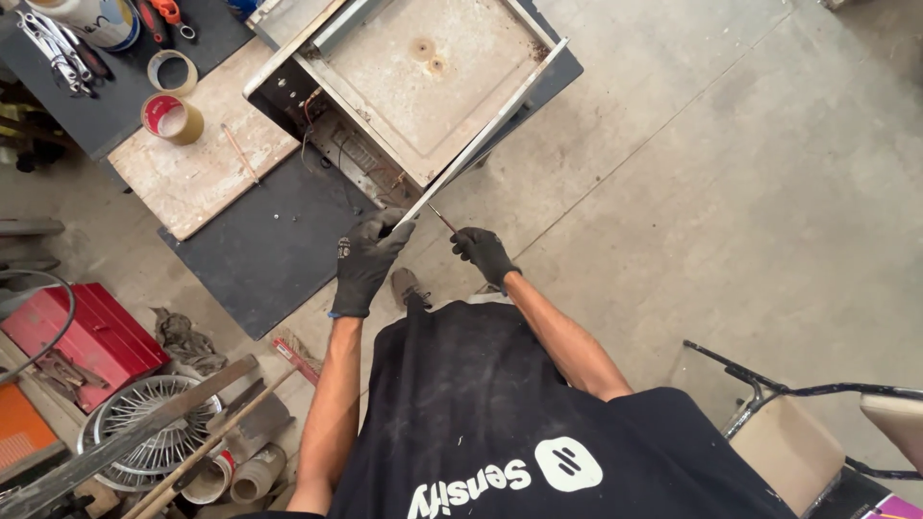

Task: The person uses a screwdriver to remove screws from the side panel of a small metal appliance on a workbench. They lift the panel to inspect the interior, place it back, and continue unscrewing fasteners along the edge.

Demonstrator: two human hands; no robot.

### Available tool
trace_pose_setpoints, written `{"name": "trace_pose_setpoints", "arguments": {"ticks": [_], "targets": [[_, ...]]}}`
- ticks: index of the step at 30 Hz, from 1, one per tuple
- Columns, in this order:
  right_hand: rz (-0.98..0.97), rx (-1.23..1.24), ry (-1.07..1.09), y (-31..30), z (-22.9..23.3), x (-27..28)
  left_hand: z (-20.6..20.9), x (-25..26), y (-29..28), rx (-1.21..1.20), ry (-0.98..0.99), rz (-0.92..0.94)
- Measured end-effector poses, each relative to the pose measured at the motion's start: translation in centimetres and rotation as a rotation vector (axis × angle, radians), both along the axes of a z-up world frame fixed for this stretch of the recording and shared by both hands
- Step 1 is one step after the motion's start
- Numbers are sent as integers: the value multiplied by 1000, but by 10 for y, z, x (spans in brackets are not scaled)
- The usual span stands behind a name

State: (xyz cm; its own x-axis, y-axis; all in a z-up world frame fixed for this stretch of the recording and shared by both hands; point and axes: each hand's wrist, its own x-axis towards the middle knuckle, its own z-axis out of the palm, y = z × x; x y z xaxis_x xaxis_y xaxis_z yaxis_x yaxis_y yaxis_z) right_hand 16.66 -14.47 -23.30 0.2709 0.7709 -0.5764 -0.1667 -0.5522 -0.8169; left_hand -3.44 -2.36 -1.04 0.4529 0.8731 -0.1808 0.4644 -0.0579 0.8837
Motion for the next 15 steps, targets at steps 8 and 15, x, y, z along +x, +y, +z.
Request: {"name": "trace_pose_setpoints", "arguments": {"ticks": [8, 15], "targets": [[318, -273, -925, 6, 60, -17, 9, 1, -2, -8, -26, 13], [418, -146, -653, -14, 37, -1, 0, -15, -15, 83, 34, -9]]}}
